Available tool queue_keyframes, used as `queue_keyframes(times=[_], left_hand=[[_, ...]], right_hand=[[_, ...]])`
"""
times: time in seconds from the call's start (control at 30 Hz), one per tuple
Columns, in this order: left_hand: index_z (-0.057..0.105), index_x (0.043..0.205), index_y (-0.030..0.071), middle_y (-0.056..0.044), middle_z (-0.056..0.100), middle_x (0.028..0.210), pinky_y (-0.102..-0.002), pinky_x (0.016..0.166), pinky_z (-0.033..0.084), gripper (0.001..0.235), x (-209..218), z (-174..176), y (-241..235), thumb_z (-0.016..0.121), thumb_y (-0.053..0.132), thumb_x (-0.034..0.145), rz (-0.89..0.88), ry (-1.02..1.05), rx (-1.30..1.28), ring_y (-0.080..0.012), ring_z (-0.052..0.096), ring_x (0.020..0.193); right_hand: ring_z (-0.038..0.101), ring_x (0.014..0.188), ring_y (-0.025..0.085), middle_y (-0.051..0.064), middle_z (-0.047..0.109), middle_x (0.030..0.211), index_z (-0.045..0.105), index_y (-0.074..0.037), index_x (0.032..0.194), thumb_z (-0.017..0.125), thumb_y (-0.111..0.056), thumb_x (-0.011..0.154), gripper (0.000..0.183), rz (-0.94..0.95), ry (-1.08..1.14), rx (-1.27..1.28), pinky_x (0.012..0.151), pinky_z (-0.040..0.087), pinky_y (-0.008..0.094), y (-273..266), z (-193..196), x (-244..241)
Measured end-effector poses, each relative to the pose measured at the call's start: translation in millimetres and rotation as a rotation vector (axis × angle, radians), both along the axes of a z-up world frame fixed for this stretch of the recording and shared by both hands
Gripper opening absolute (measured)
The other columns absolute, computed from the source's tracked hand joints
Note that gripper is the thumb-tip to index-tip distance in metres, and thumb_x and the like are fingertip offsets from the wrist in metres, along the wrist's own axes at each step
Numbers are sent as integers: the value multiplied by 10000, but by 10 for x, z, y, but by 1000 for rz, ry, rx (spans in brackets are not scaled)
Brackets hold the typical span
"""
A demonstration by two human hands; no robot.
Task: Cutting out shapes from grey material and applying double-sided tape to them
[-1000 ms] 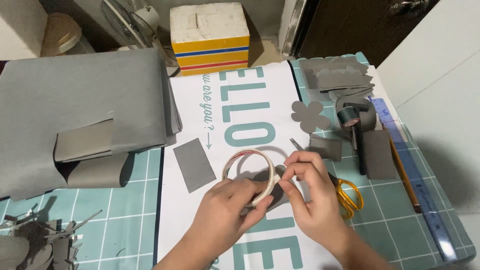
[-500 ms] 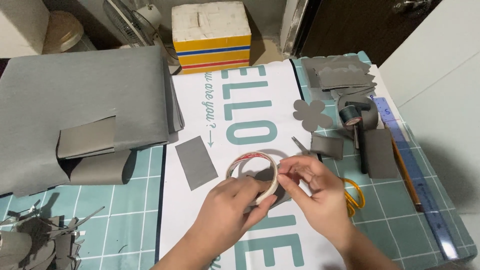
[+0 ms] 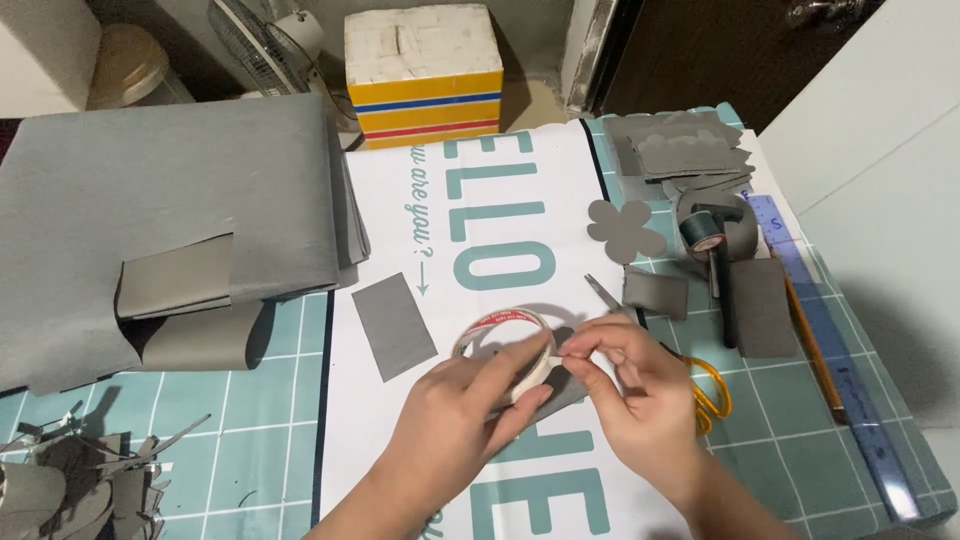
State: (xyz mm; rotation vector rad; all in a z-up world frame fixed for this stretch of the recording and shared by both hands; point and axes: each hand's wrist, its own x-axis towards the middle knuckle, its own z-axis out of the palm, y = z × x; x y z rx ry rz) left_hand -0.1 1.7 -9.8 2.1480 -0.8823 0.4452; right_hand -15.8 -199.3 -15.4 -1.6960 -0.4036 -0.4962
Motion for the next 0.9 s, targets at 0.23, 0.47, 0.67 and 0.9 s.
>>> queue_keyframes(times=[0.23,0.47,0.67,0.9], left_hand=[[663,1293,109,14,711,839,-346,661,548,276,6,137,-4,635,202,1035,-71,9,-99,-204,659,720],[623,1340,73,-63,694,1002,-350,728,552,341,-24,140,-15,646,215,1030,-95,14,-124,-239,673,912],[540,1430,50,-121,689,1365,-374,1060,515,381,-25,339,42,458,168,1077,-270,279,-202,-290,658,1316],[687,885,55,14,631,686,-335,819,498,185,58,360,153,728,226,942,-130,139,-162,-158,517,560]], right_hand=[[722,791,224,78,726,837,679,14,864,809,35,806,143,-223,-246,-291,741,586,307,29,325,-63],[720,799,170,146,731,897,682,23,915,888,38,752,264,-368,-224,-382,618,557,208,20,534,-207],[684,801,215,154,712,879,690,38,877,884,53,787,215,-429,-199,-428,718,562,287,-33,670,-213],[667,782,226,236,658,977,652,125,978,882,134,797,293,-410,-117,-313,691,631,277,-90,636,-154]])
